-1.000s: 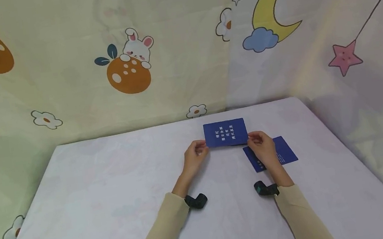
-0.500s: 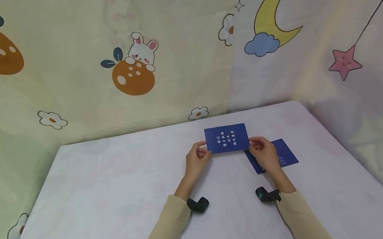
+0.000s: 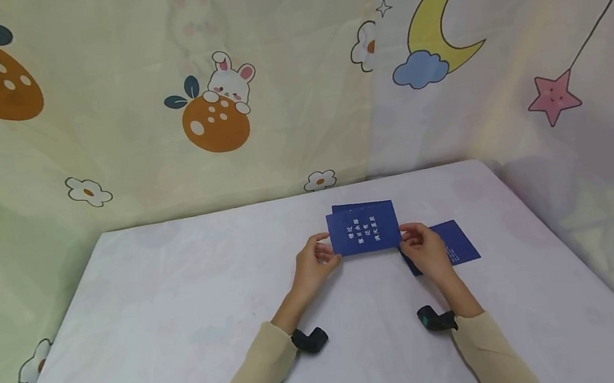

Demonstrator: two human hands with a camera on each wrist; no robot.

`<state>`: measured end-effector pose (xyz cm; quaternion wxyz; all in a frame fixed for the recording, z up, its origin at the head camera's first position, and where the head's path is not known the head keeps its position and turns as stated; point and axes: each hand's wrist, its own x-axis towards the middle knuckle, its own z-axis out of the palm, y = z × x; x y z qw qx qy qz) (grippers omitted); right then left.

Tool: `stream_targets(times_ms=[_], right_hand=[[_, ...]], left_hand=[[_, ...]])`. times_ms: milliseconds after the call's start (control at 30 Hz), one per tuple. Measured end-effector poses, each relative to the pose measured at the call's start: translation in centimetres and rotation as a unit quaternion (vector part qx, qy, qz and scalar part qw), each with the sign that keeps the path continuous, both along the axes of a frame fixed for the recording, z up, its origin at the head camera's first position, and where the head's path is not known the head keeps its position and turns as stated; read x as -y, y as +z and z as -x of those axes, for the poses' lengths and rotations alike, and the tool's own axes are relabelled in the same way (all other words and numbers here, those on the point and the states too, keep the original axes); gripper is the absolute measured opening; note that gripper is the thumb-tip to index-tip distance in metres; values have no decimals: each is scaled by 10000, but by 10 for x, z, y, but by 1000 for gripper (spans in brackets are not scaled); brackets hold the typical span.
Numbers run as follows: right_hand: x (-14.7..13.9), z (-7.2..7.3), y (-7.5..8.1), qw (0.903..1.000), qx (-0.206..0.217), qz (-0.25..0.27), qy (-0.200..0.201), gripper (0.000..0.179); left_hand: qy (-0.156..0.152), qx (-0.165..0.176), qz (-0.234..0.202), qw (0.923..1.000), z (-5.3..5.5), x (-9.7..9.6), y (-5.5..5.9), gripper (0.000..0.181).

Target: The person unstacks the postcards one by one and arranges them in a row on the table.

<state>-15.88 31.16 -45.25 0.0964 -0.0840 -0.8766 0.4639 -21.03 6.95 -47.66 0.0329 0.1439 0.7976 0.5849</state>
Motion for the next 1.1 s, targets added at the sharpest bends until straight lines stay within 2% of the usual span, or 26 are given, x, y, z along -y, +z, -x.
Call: stream_targets(times_ms=[233, 400, 533, 767, 933, 1100], right_hand=[[3, -9, 1, 9996, 65, -236, 147, 37], [2, -19, 2, 9991, 114, -283, 298, 40], [2, -24, 2, 9988, 144, -339, 338, 42], [3, -27, 6, 9979, 264, -516, 291, 46], [1, -28, 6, 9967, 526, -456, 429, 47], [0, -29, 6, 9952, 508, -584, 603, 47]], left_hand=[[-189, -135, 143, 9996, -8, 7, 2, 55], [-348, -246, 595, 9973, -18, 11, 8, 58], [-362, -277, 933, 9946, -25, 13, 14, 60], [-367, -89, 1204, 9920, -31, 14, 16, 59], [-350, 98, 1164, 9925, -36, 17, 14, 57], [-287, 263, 1187, 9922, -38, 17, 11, 54]])
